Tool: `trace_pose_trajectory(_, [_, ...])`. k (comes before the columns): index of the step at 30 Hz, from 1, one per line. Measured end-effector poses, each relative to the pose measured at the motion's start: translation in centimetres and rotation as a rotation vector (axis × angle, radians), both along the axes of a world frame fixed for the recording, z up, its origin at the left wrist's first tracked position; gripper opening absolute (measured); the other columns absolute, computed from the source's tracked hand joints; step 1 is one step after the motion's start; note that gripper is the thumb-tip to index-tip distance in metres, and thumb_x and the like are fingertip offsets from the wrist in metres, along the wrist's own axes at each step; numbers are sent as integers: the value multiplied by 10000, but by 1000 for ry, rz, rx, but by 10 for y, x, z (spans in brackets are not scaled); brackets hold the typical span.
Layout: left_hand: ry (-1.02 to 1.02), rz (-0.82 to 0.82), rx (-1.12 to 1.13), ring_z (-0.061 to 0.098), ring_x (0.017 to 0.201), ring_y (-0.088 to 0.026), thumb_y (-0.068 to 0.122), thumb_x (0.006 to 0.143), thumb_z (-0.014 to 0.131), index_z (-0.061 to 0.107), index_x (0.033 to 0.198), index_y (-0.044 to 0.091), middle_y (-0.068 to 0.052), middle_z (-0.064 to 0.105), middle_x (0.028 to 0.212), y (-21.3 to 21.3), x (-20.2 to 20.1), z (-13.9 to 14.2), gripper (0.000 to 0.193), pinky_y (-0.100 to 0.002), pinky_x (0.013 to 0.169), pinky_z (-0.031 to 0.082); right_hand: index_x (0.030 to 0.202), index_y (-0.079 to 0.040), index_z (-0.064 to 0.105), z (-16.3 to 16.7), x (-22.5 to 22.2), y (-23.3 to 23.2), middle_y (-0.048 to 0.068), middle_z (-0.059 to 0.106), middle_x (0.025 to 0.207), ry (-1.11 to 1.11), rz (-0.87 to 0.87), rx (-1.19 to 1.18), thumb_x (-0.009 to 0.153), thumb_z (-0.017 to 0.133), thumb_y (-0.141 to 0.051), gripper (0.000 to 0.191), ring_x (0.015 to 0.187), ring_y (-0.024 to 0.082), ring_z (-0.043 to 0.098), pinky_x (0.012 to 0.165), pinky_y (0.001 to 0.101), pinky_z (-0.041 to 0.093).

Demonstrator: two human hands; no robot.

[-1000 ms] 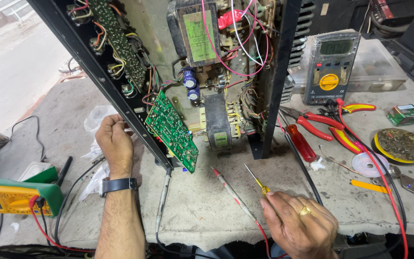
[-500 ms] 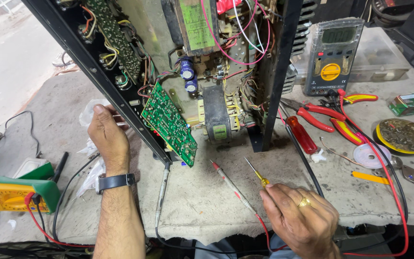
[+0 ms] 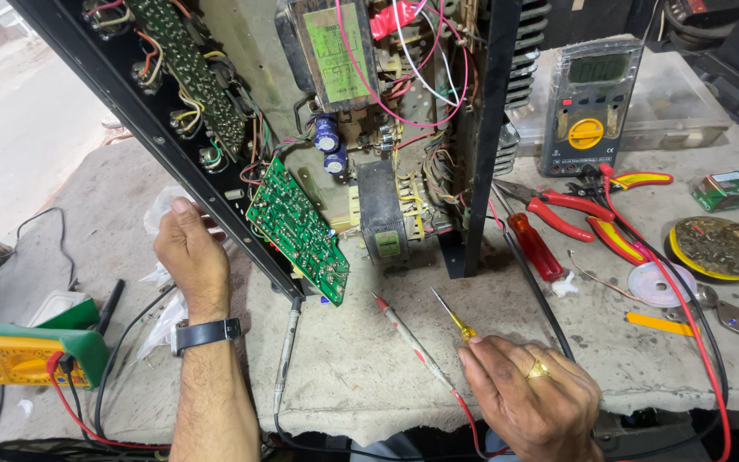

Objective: The person repairs an audio amplifier on a workbench. They hold a green circuit board, desolder and test points on it with a soldering iron and multimeter probes, retrieve a small component from a plastic parts organizer, solder the component onto the board, and press the board back into the amplifier chassis.

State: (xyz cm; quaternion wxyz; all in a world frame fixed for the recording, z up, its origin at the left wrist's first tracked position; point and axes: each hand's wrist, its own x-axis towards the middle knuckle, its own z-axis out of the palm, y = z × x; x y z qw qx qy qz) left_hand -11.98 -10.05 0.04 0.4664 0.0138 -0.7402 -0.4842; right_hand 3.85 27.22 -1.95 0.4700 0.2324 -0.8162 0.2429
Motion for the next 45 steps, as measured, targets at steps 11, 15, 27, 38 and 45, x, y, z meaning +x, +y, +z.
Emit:
trace_pose_trajectory(11, [-52,55,68,598,636,-89,269,1121,545,618,913,-6,-45,659,754,4,1,6,352,-257,538,480,941,-29,730,-2,-3,3,73,745,805,18,-7,26,760,870,-124,247,652,201,702,578,321,534])
trace_pose_trajectory(15, [-81,75,80,593,619,-100,276,1111,534,642,948,-1,-50,671,749,6,3,9,339,-261,525,465,931,-31,733,-1,-3,1,70,743,803,18,-10,17,759,867,-119,235,653,202,703,586,320,538])
trace_pose_trajectory(27, [4,-11,52,638,689,-98,264,1149,477,630,932,7,-41,654,808,3,4,7,369,-259,597,540,973,-33,710,0,-1,-3,74,743,825,17,-16,17,800,849,-112,236,712,209,725,632,316,557])
trace_pose_trajectory(38, [15,-39,87,643,716,-89,310,1156,435,626,994,26,-39,669,868,4,4,7,379,-243,596,550,995,-36,709,-5,-3,-2,75,738,809,-11,-31,5,797,855,-122,260,697,214,722,615,325,552])
trace_pose_trajectory(45, [102,-75,140,646,768,-95,307,1167,436,605,1051,8,-63,660,986,4,4,8,362,-225,609,547,988,-38,714,-3,-4,-2,76,734,797,-14,-42,9,779,863,-125,271,683,217,715,599,328,545])
